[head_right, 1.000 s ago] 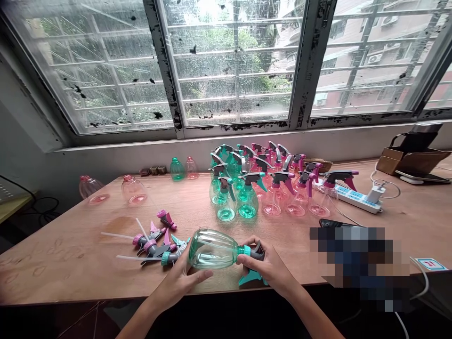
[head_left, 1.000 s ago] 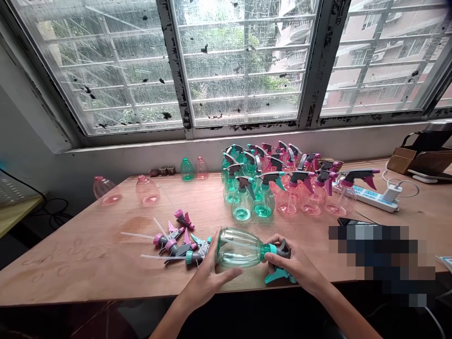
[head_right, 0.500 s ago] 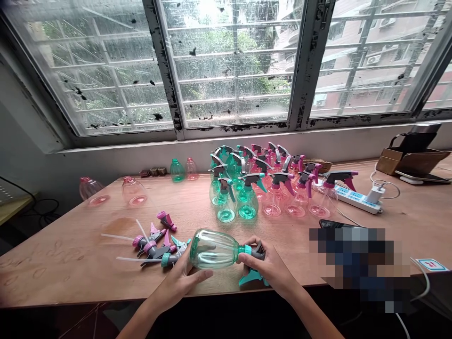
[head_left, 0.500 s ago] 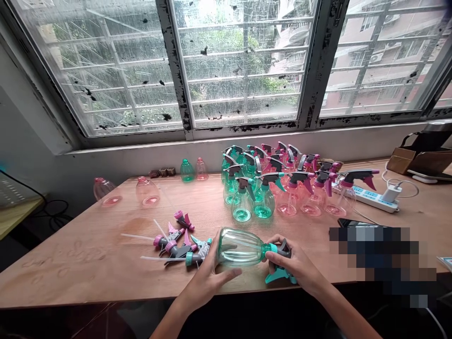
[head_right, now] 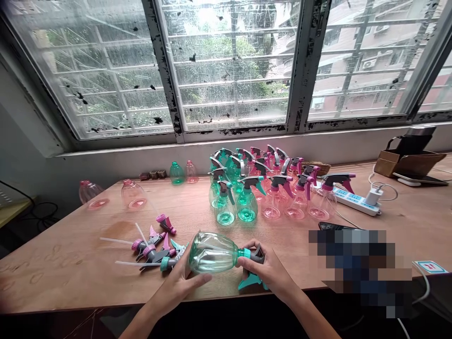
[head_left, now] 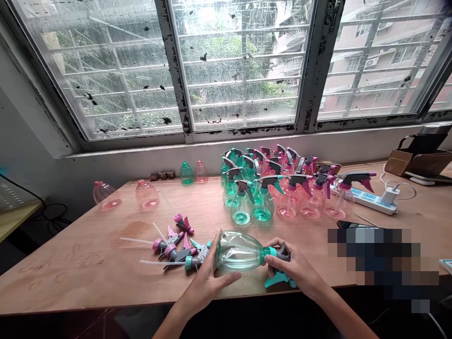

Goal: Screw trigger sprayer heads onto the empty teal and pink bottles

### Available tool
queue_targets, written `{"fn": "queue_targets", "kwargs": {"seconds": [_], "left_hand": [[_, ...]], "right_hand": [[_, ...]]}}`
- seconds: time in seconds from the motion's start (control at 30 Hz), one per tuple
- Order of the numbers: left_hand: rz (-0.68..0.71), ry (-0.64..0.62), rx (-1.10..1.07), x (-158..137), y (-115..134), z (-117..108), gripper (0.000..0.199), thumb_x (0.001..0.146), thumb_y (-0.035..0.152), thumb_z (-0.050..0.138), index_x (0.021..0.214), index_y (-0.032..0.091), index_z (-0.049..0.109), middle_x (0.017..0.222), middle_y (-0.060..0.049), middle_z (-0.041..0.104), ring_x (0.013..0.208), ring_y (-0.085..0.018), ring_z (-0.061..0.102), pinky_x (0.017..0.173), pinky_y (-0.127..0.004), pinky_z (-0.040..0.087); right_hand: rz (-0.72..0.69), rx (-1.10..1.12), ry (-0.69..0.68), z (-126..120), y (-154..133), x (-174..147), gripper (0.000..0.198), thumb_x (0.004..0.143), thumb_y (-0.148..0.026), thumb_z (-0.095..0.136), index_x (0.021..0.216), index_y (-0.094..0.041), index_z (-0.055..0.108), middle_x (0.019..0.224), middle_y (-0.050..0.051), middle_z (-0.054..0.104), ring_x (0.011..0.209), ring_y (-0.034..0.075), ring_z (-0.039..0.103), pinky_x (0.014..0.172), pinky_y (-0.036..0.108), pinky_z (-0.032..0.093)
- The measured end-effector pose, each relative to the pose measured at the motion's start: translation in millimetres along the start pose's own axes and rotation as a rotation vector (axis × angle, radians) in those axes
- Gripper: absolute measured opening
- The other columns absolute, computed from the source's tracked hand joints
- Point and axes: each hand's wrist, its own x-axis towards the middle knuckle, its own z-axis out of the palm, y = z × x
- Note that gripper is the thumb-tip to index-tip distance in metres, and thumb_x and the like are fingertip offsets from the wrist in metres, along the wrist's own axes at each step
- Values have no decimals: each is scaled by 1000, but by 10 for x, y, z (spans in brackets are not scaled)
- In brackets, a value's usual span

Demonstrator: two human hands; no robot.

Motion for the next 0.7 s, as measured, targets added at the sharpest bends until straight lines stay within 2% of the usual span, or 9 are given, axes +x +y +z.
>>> {"fn": "queue_targets", "kwargs": {"seconds": [0.13, 0.23, 0.4, 0.6, 0.7], "left_hand": [[31, -8, -57, -4, 11, 31, 121, 87, 44, 89, 176, 40, 5, 178, -11, 34, 161, -38, 40, 136, -56, 22], [11, 11, -52, -2, -1, 24, 127, 82, 42, 93, 176, 37, 8, 178, -13, 34, 164, -40, 34, 136, -57, 22], [5, 20, -35, 16, -6, 4, 115, 87, 46, 89, 176, 33, 17, 177, -14, 37, 166, -41, 29, 137, -57, 21], [18, -20, -59, 4, -2, 18, 120, 90, 45, 86, 176, 39, 2, 175, -12, 41, 159, -37, 45, 133, -56, 31], [-1, -1, -26, -7, -26, 5, 126, 86, 47, 90, 177, 34, 4, 178, -14, 34, 164, -39, 33, 136, -55, 24]], "right_hand": [[2, -2, 14, -8, 16, 12, 47, 83, -57, 91, 98, -22, 65, 77, 2, 78, 62, 20, 73, 59, 30, 59], [1, -21, 10, 1, 14, -3, 46, 83, -57, 92, 98, -22, 66, 71, 0, 75, 62, 20, 73, 61, 31, 59], [5, -38, 6, 6, -3, -12, 47, 82, -60, 92, 96, -22, 67, 71, 0, 75, 63, 21, 73, 62, 32, 60], [2, -17, 3, -14, 20, 6, 47, 83, -58, 92, 97, -22, 67, 79, 2, 78, 63, 20, 74, 61, 30, 60], [-3, -9, -3, -6, 25, 0, 45, 83, -55, 93, 97, -21, 67, 75, 1, 77, 63, 19, 73, 61, 29, 59]]}}
